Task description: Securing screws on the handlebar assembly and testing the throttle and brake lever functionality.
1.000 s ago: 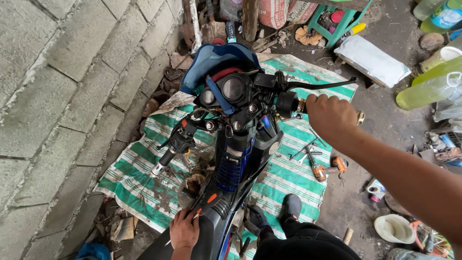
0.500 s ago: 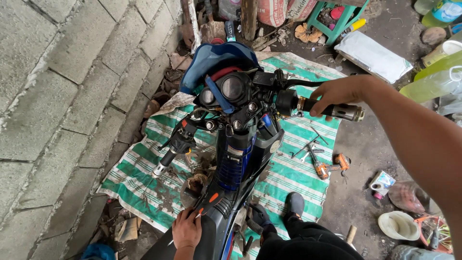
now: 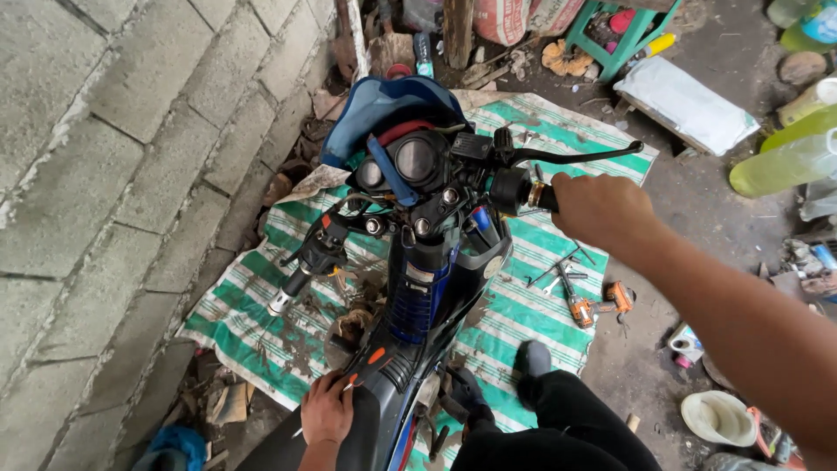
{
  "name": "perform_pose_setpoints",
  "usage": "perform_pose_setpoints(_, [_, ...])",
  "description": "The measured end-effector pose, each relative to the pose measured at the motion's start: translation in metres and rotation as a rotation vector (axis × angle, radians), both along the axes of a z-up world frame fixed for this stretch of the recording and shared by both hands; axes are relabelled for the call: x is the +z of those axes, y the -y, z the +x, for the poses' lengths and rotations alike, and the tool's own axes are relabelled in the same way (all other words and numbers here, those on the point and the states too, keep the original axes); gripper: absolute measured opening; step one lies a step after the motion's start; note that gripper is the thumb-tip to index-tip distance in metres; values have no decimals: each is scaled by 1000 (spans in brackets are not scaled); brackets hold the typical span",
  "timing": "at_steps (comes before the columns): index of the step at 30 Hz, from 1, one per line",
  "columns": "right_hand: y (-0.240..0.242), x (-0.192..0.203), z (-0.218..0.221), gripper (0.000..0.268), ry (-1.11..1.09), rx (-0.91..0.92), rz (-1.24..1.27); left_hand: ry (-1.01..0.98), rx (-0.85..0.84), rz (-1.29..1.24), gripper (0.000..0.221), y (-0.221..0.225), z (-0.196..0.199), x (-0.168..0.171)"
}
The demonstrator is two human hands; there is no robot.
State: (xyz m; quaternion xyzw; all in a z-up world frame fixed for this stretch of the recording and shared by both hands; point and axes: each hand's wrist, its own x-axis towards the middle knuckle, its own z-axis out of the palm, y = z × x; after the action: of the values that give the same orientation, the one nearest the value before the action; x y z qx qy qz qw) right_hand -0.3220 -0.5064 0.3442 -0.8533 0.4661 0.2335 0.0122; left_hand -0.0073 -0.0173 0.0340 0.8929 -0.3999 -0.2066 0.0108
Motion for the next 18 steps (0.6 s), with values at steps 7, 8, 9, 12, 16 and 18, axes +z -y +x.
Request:
perform_pose_setpoints(7, [8,-23,-38,21,239,453,-369,216,-23,-167,30,4,-38,-10])
perform_pose_setpoints(8, [10,2,-47,54,396,314,-166,228,-82,-209,35,12,-54,-17])
perform_pose_setpoints(9, [13,25,-56,97,542,180,43,241,-132,-250,40,19,-73,-27])
perform_pose_setpoints(12, [37,28,-137,34,1214,-48,128,-151,-76,-347,34,78,-166,-1])
perform_pose_setpoints(16, [90,-70,-181,32,1003,-399,566,-186,-200,-234,37,214,-263,39])
perform_pose_setpoints(18, [100,-112,-200,61,557,-192,956,-262,-314,-135,27,277,-300,51])
